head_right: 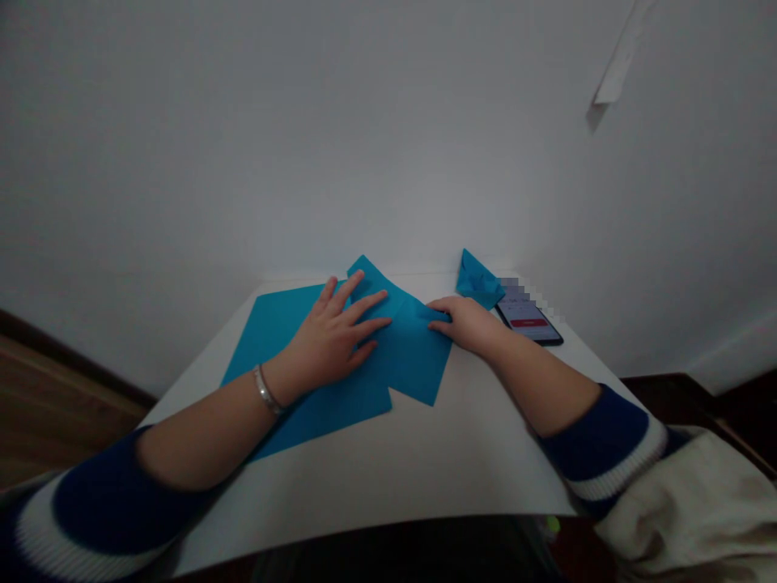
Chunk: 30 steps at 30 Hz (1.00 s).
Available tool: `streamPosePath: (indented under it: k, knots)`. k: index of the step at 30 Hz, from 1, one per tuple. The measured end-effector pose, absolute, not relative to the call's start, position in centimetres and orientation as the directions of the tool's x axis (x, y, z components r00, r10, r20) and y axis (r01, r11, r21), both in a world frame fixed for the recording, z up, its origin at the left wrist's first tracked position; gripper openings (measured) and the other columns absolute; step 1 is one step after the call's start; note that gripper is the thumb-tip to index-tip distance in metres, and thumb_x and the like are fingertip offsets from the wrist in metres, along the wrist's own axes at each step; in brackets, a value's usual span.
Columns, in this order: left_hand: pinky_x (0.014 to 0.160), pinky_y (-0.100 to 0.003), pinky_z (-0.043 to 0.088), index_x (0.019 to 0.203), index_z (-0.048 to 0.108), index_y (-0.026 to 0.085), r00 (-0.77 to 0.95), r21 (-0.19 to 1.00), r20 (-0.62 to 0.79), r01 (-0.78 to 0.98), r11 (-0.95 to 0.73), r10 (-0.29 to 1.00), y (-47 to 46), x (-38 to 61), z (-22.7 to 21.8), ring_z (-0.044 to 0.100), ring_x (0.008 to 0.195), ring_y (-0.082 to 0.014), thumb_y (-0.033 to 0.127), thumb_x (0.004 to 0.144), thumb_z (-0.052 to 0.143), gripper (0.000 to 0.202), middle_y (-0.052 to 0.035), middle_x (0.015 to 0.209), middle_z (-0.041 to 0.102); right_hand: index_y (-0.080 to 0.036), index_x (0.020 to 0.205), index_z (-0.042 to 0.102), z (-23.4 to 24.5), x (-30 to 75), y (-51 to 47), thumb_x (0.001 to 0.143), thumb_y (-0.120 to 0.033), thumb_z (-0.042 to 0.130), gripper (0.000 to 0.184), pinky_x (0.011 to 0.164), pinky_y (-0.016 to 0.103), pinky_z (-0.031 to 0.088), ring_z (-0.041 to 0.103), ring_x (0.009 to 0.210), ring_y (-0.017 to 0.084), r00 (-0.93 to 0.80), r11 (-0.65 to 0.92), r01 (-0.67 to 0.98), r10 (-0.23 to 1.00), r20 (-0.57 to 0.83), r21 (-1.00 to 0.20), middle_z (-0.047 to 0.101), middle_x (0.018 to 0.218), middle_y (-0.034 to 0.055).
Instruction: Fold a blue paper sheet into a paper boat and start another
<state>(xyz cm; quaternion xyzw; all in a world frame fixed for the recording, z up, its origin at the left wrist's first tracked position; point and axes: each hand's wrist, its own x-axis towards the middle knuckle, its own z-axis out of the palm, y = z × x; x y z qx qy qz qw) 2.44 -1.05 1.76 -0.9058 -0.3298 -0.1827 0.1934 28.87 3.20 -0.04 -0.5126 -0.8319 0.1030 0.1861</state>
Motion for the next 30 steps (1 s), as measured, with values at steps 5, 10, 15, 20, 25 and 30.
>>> streamPosePath:
  k: [5, 10, 15, 20, 25, 30]
  knots:
    - [0.116, -0.057, 0.008, 0.133, 0.051, 0.026, 0.737, -0.216, 0.341, 0.665, -0.715, 0.583, -0.7, 2.4, 1.2, 0.025, 0.141, -0.0306, 0.039, 0.096, 0.043, 0.041, -0.0043, 0.143, 0.047, -0.025, 0.123, 0.062, -0.3, 28.7, 3.2, 0.083, -0.026, 0.061, 0.04, 0.094, 0.042, 0.046, 0.06, 0.109, 0.028, -0.409, 0.475, 0.802, 0.879, 0.246, -0.362, 0.066, 0.121, 0.0079]
    - [0.113, -0.056, 0.016, 0.14, 0.041, 0.025, 0.684, -0.139, 0.254, 0.726, -0.674, 0.684, -0.4, 2.4, 0.4, 0.044, 0.129, -0.0255, 0.034, 0.1, 0.031, 0.043, -0.007, 0.146, 0.043, -0.026, 0.132, 0.052, -0.6, 28.3, 2.8, 0.081, -0.024, 0.063, 0.052, 0.09, 0.04, 0.049, 0.061, 0.109, 0.026, -0.259, 0.379, 0.777, 0.92, 0.293, -0.502, 0.064, 0.122, 0.0083]
    - [0.102, -0.047, 0.035, 0.137, 0.046, 0.025, 0.691, -0.075, 0.207, 0.717, -0.693, 0.692, -0.1, 2.3, 0.4, 0.05, 0.118, -0.0261, 0.037, 0.097, 0.04, 0.042, -0.0075, 0.135, 0.053, -0.025, 0.113, 0.063, -0.5, 28.2, 3.0, 0.08, -0.022, 0.063, 0.033, 0.094, 0.04, 0.046, 0.061, 0.107, 0.024, -0.311, 0.421, 0.737, 0.906, 0.288, -0.528, 0.066, 0.117, 0.0055]
    - [0.105, -0.043, 0.034, 0.135, 0.049, 0.026, 0.745, -0.002, 0.161, 0.656, -0.755, 0.647, -0.4, 2.3, 0.9, 0.044, 0.125, -0.0273, 0.043, 0.092, 0.048, 0.046, -0.0087, 0.138, 0.049, -0.024, 0.105, 0.068, -0.7, 28.3, 3.5, 0.078, -0.019, 0.063, 0.028, 0.098, 0.042, 0.044, 0.06, 0.107, 0.024, -0.355, 0.499, 0.7, 0.864, 0.358, -0.51, 0.068, 0.112, 0.0053]
    - [0.112, -0.053, 0.019, 0.147, 0.03, 0.029, 0.727, 0.01, -0.002, 0.687, -0.727, 0.687, -0.1, 2.2, 0.2, 0.025, 0.14, -0.0312, 0.052, 0.095, 0.037, 0.057, -0.0091, 0.154, 0.026, -0.022, 0.097, 0.07, -1.1, 28.4, 3.7, 0.079, -0.012, 0.052, 0.027, 0.095, 0.041, 0.046, 0.06, 0.107, 0.022, -0.259, 0.503, 0.583, 0.86, 0.44, -0.639, 0.067, 0.112, 0.0072]
    - [0.111, -0.054, 0.019, 0.148, 0.026, 0.027, 0.632, -0.035, 0.044, 0.775, -0.631, 0.774, 0.5, 1.9, -0.9, 0.022, 0.141, -0.0336, 0.052, 0.098, 0.028, 0.056, -0.01, 0.155, 0.025, -0.023, 0.09, 0.071, -1.1, 28.3, 3.4, 0.073, 0.0, 0.039, 0.043, 0.091, 0.037, 0.048, 0.06, 0.109, 0.018, -0.354, 0.53, 0.505, 0.847, 0.396, -0.681, 0.066, 0.118, 0.0042]
